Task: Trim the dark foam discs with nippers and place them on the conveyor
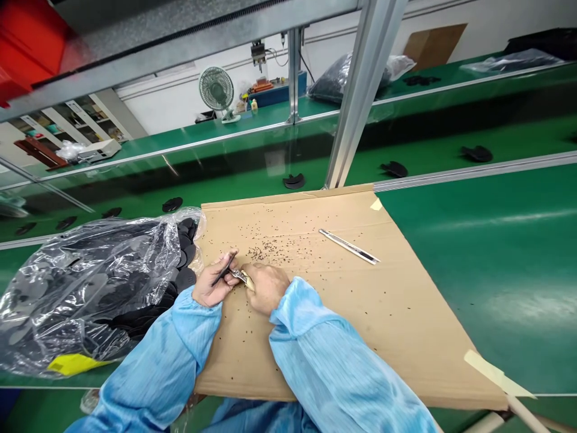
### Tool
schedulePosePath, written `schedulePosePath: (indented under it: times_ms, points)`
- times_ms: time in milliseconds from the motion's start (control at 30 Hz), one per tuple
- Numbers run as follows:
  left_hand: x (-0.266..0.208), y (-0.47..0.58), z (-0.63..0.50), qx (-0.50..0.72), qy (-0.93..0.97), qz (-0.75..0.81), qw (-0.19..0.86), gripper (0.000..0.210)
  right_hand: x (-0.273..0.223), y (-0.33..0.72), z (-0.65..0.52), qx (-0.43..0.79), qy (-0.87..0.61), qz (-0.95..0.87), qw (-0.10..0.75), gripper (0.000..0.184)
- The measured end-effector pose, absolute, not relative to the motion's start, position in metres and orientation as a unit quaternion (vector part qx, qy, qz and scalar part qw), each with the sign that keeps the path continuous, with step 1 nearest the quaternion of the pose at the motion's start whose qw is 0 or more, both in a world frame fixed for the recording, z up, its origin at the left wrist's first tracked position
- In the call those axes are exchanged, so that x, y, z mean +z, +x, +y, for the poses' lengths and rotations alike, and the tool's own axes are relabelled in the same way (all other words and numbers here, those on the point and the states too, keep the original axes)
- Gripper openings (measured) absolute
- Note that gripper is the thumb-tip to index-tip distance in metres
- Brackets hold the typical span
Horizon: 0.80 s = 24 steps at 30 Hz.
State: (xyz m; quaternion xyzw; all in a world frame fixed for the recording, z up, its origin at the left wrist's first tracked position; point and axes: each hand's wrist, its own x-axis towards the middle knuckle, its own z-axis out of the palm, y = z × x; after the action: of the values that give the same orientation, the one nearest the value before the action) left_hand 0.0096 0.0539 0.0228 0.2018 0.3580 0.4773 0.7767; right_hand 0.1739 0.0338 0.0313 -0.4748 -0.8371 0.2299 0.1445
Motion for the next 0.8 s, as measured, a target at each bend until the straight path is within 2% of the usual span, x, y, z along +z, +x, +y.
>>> schedulePosePath:
  times_ms: [267,500,600,667,733,800]
  points:
    - [0.020,0.013,0.053,0.506,0.219,0.376,0.745,0.034,0.033,0.170,0.033,0.190,-0.502,-0.839,0.085,0.025]
    - [0.016,0.015,0.052,0.512,0.213,0.395,0.732,0.027,0.028,0.164,0.031,0.180,-0.531,-0.826,0.060,0.022]
    - [0.015,0.017,0.054,0.516,0.190,0.385,0.741,0.026,0.025,0.167,0.033,0.217,-0.526,-0.813,0.125,0.018]
    - [0.015,0.019,0.055,0.533,0.181,0.385,0.731,0.027,0.025,0.171,0.035,0.283,-0.523,-0.771,0.226,0.016]
    - [0.013,0.021,0.056,0.566,0.185,0.393,0.701,0.031,0.026,0.177,0.038,0.400,-0.505,-0.683,0.343,0.022]
    - [0.011,0.022,0.057,0.597,0.197,0.391,0.672,0.037,0.029,0.185,0.043,0.547,-0.453,-0.570,0.414,0.034]
